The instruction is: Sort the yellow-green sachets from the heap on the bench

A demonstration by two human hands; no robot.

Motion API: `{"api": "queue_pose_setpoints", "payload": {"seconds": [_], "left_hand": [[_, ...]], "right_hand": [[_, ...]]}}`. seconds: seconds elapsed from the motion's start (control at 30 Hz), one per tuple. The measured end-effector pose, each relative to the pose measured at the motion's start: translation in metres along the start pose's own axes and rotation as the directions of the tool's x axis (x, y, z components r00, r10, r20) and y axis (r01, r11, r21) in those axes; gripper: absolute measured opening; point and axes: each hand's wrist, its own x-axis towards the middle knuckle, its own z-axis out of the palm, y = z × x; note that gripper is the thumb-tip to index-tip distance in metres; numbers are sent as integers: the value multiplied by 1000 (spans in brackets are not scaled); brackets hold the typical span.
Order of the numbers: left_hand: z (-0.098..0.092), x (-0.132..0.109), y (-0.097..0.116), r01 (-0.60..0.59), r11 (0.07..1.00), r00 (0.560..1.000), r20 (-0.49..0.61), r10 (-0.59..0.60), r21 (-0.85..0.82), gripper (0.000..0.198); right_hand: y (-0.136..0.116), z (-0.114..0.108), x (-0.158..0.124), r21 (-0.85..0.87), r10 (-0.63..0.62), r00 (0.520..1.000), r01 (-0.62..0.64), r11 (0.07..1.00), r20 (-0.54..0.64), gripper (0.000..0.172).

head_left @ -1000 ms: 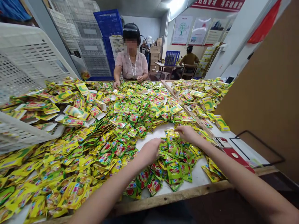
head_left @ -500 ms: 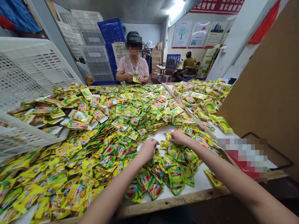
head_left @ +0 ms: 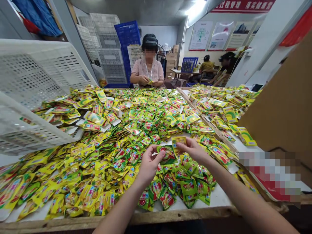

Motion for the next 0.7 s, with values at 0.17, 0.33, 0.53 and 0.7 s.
{"api": "queue_pose_setpoints", "payload": {"seconds": [0.17,0.33,0.53,0.7], "left_hand": [[-1,0,-4,-24,996,996,-88,31,83,42],[-6,-10,-7,-68,961,995,-55,86,267,30],[-50,18,26,-244,652,970,187,157,718,23],[-153,101,70,68,184,946,-122,300,981,19]], "right_hand": [[-31,32,-29,758,39,974,-199,621,223,47],[-47,46,-38,770,90,969,-237,593,229,46],[-35,40,-40,662,187,967,-257,704,175,47],[-16,41,-35,731,238,957,-283,621,168,42]]}}
